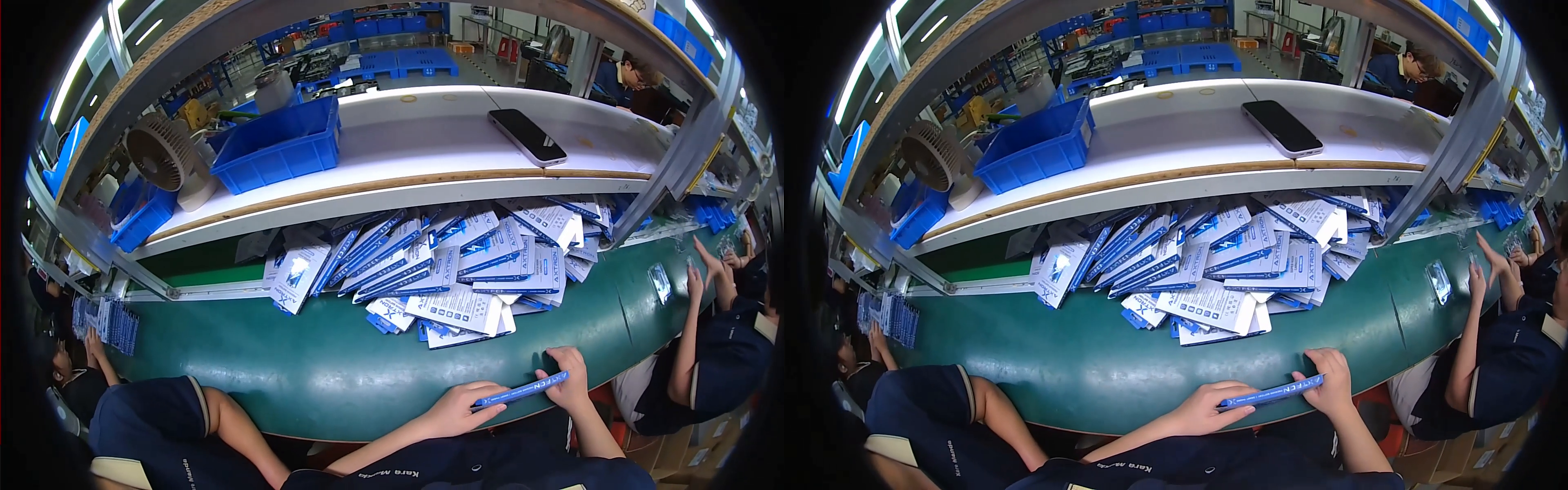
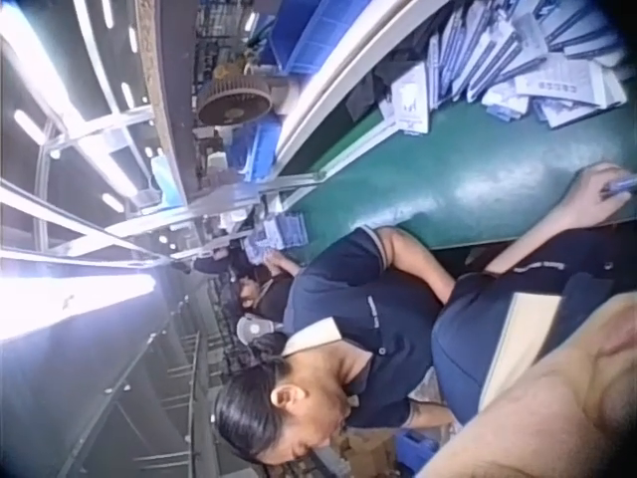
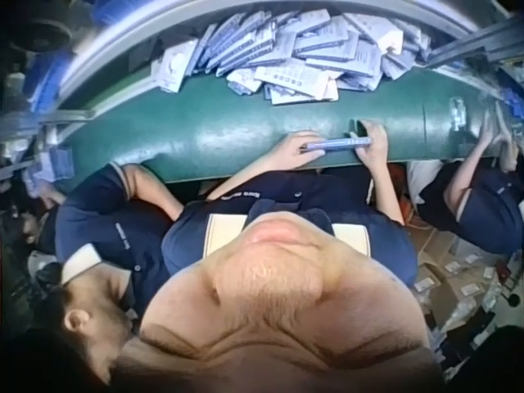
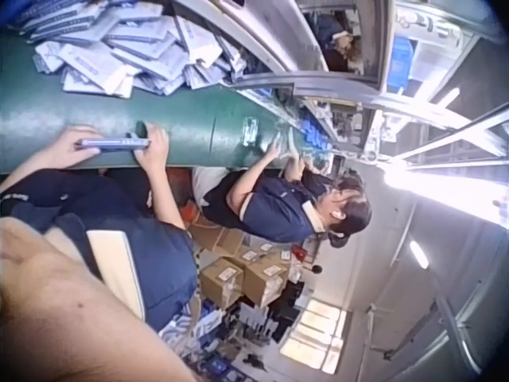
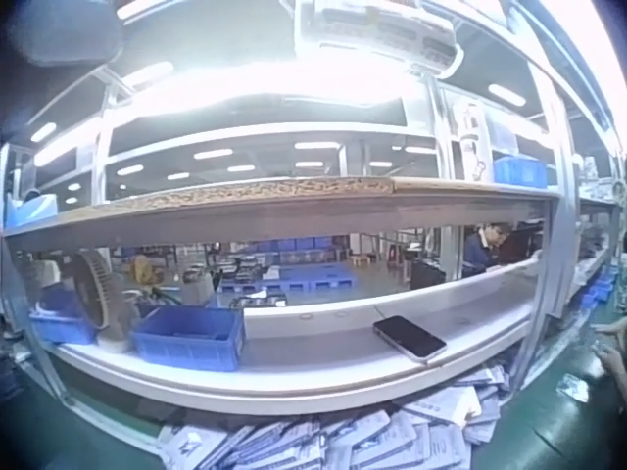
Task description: The recorder transfers boxes of batteries from a large bin to a workbench and manipulates small parts/labels with coworkers.
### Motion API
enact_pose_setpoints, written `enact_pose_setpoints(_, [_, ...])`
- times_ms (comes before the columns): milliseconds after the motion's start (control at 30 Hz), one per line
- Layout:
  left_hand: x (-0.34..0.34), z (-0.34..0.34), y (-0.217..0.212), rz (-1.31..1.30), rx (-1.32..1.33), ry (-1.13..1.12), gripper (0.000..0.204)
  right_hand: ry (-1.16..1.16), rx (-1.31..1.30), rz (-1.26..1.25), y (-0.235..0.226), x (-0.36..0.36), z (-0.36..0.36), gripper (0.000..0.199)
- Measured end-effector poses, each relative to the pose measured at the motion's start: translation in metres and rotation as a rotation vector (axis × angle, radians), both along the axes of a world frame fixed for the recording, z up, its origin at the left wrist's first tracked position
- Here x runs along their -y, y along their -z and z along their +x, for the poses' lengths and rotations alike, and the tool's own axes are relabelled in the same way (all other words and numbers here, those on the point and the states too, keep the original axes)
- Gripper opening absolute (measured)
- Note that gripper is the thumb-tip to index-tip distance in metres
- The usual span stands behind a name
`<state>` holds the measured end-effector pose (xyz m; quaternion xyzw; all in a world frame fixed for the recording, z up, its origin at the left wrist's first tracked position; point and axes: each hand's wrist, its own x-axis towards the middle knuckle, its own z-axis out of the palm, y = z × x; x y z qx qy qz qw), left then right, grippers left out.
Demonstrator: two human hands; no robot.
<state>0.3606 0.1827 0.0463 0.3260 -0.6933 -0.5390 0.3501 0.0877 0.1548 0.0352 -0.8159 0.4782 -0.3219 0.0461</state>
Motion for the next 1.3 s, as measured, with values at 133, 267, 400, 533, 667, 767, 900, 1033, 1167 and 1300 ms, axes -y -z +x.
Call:
enact_pose_setpoints(133, [-0.002,-0.003,0.004,-0.13,-0.089,-0.071,0.031,0.043,0.115,0.04,0.004,-0.004,0.0,0.051])
enact_pose_setpoints(267, [-0.004,-0.01,0.01,-0.294,-0.038,-0.224,0.034,0.067,0.261,0.098,0.019,-0.01,-0.012,0.057])
enact_pose_setpoints(400, [-0.002,-0.018,0.016,-0.59,0.213,-0.202,0.042,-0.071,0.282,0.082,0.003,-0.01,-0.007,0.064])
enact_pose_setpoints(533, [-0.011,-0.049,0.005,-0.664,0.431,-0.094,0.049,-0.096,0.098,0.086,0.009,-0.007,-0.015,0.058])
enact_pose_setpoints(667, [-0.015,-0.075,0.0,-0.644,0.355,0.139,0.056,-0.147,0.044,0.076,0.01,0.011,-0.031,0.051])
enact_pose_setpoints(767, [-0.019,-0.081,-0.002,-1.002,0.551,0.139,0.059,-0.282,0.096,0.163,0.01,0.01,-0.02,0.045])
enact_pose_setpoints(900, [0.001,-0.11,-0.022,-0.887,0.9,0.18,0.069,-0.382,0.083,0.062,0.028,0.035,-0.058,0.038])
enact_pose_setpoints(1033, [0.005,-0.128,-0.026,-0.797,0.944,0.141,0.077,0.135,0.081,-0.261,0.02,0.079,-0.147,0.029])
enact_pose_setpoints(1167, [0.003,-0.121,-0.022,-0.736,0.924,-0.02,0.08,0.748,-0.001,-0.447,0.026,0.128,-0.254,0.029])
enact_pose_setpoints(1300, [-0.001,-0.11,-0.017,-0.658,0.898,-0.187,0.082,1.142,-0.292,-0.058,0.042,0.148,-0.313,0.055])
